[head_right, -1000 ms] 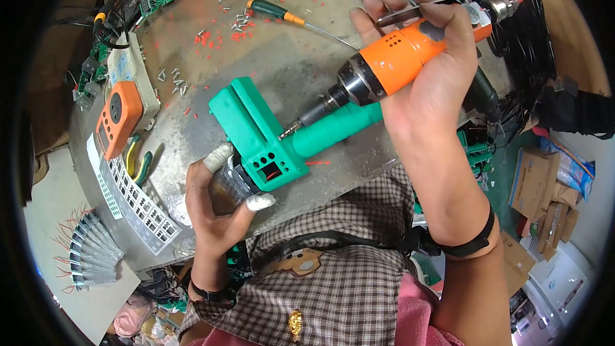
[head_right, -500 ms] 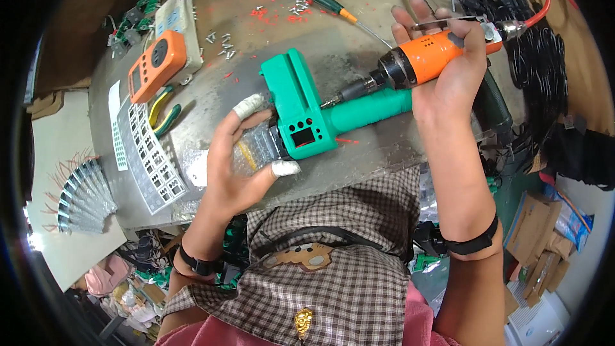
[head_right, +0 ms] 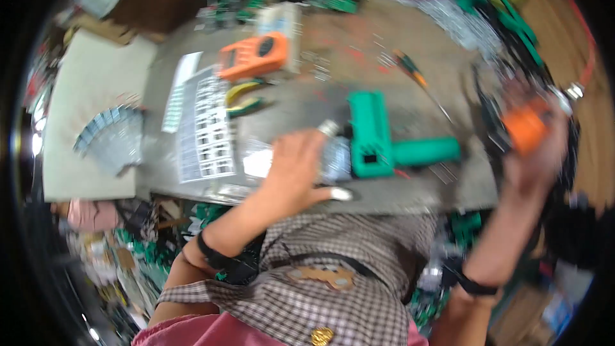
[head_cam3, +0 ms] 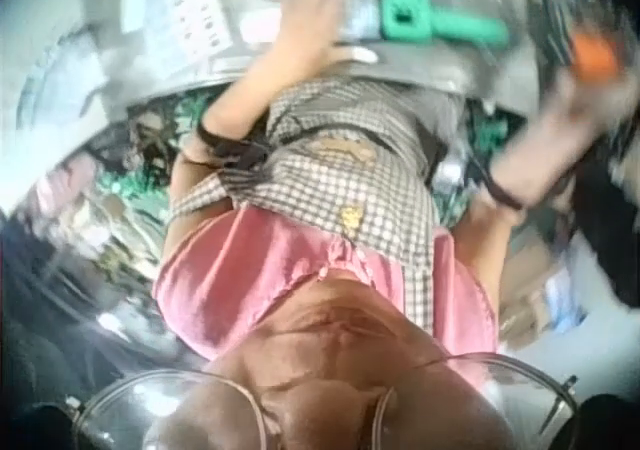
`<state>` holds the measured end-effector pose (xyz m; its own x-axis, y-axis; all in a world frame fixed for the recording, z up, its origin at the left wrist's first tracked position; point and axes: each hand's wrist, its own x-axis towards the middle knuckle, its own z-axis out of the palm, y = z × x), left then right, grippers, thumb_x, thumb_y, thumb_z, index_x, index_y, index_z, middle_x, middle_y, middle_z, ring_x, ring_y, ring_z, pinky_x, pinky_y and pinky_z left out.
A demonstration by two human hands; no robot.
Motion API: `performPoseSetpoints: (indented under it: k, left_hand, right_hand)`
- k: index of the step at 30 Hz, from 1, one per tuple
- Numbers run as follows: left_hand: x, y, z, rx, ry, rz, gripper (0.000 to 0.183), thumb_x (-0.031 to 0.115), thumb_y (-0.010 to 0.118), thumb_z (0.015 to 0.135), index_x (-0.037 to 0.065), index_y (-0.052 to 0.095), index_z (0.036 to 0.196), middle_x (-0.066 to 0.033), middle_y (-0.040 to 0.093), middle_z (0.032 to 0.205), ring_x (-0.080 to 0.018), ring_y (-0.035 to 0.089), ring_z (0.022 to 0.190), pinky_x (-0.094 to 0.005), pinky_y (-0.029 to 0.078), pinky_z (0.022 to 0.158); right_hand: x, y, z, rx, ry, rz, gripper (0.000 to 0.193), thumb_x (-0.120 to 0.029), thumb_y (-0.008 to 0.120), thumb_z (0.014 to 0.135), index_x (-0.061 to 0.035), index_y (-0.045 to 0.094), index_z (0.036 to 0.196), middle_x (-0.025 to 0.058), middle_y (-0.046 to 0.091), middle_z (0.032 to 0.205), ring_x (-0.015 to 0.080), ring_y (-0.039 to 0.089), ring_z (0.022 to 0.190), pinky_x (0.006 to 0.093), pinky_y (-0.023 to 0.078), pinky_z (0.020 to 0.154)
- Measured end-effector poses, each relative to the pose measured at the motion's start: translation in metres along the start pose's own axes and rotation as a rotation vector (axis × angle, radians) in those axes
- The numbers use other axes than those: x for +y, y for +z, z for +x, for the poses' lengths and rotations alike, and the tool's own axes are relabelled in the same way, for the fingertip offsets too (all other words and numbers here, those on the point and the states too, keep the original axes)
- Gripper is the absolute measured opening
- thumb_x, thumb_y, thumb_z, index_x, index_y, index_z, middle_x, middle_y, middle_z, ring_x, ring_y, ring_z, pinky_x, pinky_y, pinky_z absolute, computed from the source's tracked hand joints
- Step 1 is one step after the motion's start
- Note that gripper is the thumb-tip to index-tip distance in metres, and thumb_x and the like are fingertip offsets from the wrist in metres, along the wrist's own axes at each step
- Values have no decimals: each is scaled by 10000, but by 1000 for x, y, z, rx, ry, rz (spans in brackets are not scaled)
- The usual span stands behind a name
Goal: Assembling the internal components and outer housing of a handheld green electronic device using various tools.
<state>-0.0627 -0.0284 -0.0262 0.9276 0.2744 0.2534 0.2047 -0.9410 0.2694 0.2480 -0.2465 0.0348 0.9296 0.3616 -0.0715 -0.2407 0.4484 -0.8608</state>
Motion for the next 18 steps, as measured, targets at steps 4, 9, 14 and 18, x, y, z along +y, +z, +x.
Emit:
performPoseSetpoints:
  k: [4, 9, 14, 18]
  left_hand:
    - [-7, -22, 13, 110, 51, -120, 756, 391, 844, 741, 22, 547, 1330, -178, 622, 1130, -333, 614, 973, -429, 503, 838]
    - [-27, -44, 41, -412, -399, -872, 376, 381, 691, 907, 46, 701, 1076, -162, 684, 737, -335, 653, 656, -458, 529, 629]
    - [-59, -53, 44, 63, 0, -186, 357, 292, 679, 866, 107, 658, 1170, -171, 675, 1067, -363, 660, 986, -459, 533, 883]
    - [-239, -108, 47, 451, -643, 90, 431, 216, 741, 844, 77, 622, 1235, -209, 642, 1216, -377, 646, 1086, -465, 513, 938]
  right_hand:
    - [-106, -193, 59, -125, 229, -411, 471, -494, 488, 1038, -169, 531, 1376, 37, 658, 1043, 72, 624, 658, 238, 533, 488]
    - [-76, -202, 92, -135, 51, -1056, 342, -274, 613, 1013, -10, 597, 1229, -64, 547, 917, 43, 509, 846, 227, 420, 803]
    - [-49, -178, 106, -434, 155, -1333, 179, -212, 649, 987, -35, 633, 969, -80, 490, 777, 22, 410, 694, 221, 319, 608]
    - [-51, -170, 104, -369, 245, -1494, 244, -197, 689, 956, 6, 640, 1082, -9, 612, 901, 76, 551, 803, 242, 425, 711]
